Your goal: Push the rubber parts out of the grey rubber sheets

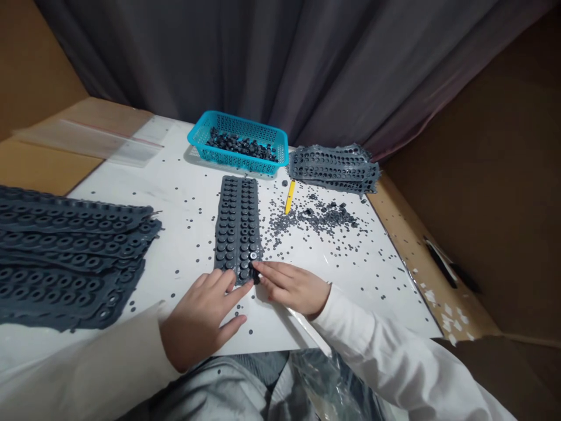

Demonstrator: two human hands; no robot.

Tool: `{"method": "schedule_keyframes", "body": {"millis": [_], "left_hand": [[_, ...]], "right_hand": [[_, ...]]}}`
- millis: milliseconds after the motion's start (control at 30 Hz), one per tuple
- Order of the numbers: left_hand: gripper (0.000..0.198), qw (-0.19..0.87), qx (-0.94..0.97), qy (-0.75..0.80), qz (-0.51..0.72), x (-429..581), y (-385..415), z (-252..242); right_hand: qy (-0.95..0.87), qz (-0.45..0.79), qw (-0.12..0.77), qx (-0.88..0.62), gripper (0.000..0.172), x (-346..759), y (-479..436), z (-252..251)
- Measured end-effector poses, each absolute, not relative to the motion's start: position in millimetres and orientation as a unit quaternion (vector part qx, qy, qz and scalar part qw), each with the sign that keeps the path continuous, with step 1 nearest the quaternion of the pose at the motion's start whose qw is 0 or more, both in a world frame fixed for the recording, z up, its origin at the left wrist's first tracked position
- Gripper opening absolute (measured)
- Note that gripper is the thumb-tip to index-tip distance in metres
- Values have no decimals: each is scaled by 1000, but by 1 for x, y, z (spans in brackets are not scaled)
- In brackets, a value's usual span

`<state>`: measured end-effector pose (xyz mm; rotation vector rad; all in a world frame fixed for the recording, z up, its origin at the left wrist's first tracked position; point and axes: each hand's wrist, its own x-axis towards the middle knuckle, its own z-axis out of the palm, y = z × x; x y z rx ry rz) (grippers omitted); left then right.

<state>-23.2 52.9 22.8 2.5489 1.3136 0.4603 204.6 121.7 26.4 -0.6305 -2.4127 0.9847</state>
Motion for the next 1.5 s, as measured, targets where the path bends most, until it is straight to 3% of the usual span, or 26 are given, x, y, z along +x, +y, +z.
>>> {"method": "schedule_keyframes", "body": {"millis": [100, 167, 300, 1000, 1300, 1500], "left_hand": [[37, 118, 870, 445, 177, -24, 53, 22], [36, 118, 869, 442, 189, -24, 53, 22], [37, 123, 870, 436, 195, -25, 53, 22], [40, 133, 870, 437, 184, -25, 53, 20], [38, 129, 868, 438, 193, -25, 51, 19], [37, 131, 866, 435, 207, -25, 51, 18]], "right_hand": [[-891, 288, 251, -247, 16, 209, 131, 21], [-901, 246, 269, -235, 28, 212, 133, 18], [-904, 243, 282, -211, 38, 211, 126, 13], [-955, 143, 203, -161, 38, 206, 122, 18], [-965, -2, 213, -153, 29, 205, 136, 15], [-938, 131, 240, -212, 34, 207, 139, 16]]}}
